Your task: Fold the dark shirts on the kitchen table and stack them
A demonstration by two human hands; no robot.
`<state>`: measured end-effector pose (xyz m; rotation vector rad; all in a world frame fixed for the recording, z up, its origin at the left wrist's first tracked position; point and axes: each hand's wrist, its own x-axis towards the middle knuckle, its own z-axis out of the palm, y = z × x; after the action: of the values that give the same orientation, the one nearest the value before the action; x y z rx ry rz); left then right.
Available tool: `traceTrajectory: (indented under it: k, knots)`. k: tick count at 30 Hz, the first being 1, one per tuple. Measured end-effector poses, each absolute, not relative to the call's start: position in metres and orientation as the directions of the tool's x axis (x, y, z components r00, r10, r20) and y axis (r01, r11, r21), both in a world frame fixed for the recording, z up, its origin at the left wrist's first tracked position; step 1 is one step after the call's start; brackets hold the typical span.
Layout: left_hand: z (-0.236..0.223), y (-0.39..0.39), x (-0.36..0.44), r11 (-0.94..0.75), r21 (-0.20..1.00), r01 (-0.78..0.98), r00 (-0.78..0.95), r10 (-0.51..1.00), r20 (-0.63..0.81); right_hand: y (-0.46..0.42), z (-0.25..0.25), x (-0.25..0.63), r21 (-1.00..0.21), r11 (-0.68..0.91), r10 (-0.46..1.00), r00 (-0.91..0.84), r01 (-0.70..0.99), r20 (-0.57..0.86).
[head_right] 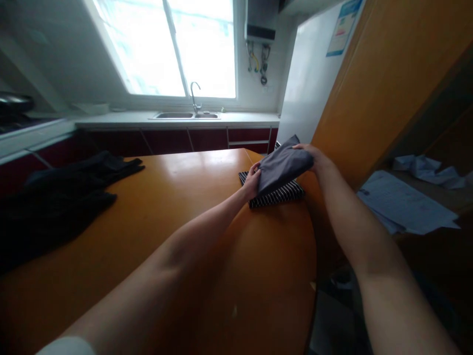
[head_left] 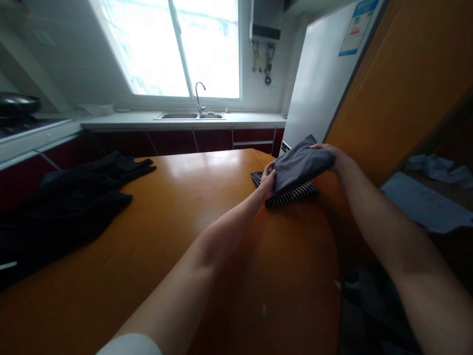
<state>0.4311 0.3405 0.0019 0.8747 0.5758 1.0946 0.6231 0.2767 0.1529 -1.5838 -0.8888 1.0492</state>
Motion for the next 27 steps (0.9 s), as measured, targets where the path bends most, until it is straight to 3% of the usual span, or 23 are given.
traceTrajectory:
  k: [3, 6, 14, 19, 21, 23, 25, 27]
  knots:
    - [-0.016, 0.353, 0.418, 0.083, 0.932, -0.352, 0.217, 0.976, -0.005, 0.301, 0.121, 0.624, -0.947, -0.321, 0.901, 0.305, -0.013, -0.309]
    - [-0.03, 0.357, 0.407, -0.047, 0.984, -0.173, 0.159, 0.985, 0.075, 0.317, 0.088, 0.632, -0.928, -0.371, 0.899, 0.258, 0.02, -0.354]
    - [-0.045, 0.36, 0.398, -0.163, 0.987, -0.015, 0.099, 0.982, 0.163, 0.333, 0.042, 0.65, -0.92, -0.311, 0.92, 0.318, 0.239, -0.228]
    - [-0.036, 0.357, 0.395, -0.196, 0.966, 0.166, 0.114, 0.977, 0.178, 0.333, 0.04, 0.66, -0.796, -0.313, 0.913, 0.396, 0.518, -0.101]
    - [-0.027, 0.353, 0.392, -0.186, 0.917, 0.352, 0.133, 0.98, 0.148, 0.336, 0.039, 0.654, -0.737, -0.31, 0.902, 0.431, 0.601, -0.029]
    - [-0.015, 0.348, 0.39, -0.232, 0.79, 0.567, 0.145, 0.973, 0.182, 0.341, 0.035, 0.64, -0.664, -0.283, 0.891, 0.445, 0.692, 0.084]
    - [-0.004, 0.344, 0.392, -0.391, 0.594, 0.703, 0.251, 0.918, 0.307, 0.347, 0.027, 0.617, -0.497, -0.188, 0.908, 0.343, 0.847, 0.24]
    - [0.001, 0.342, 0.398, -0.577, 0.396, 0.714, 0.444, 0.811, 0.381, 0.351, 0.016, 0.593, -0.272, -0.059, 0.947, 0.14, 0.961, 0.289]
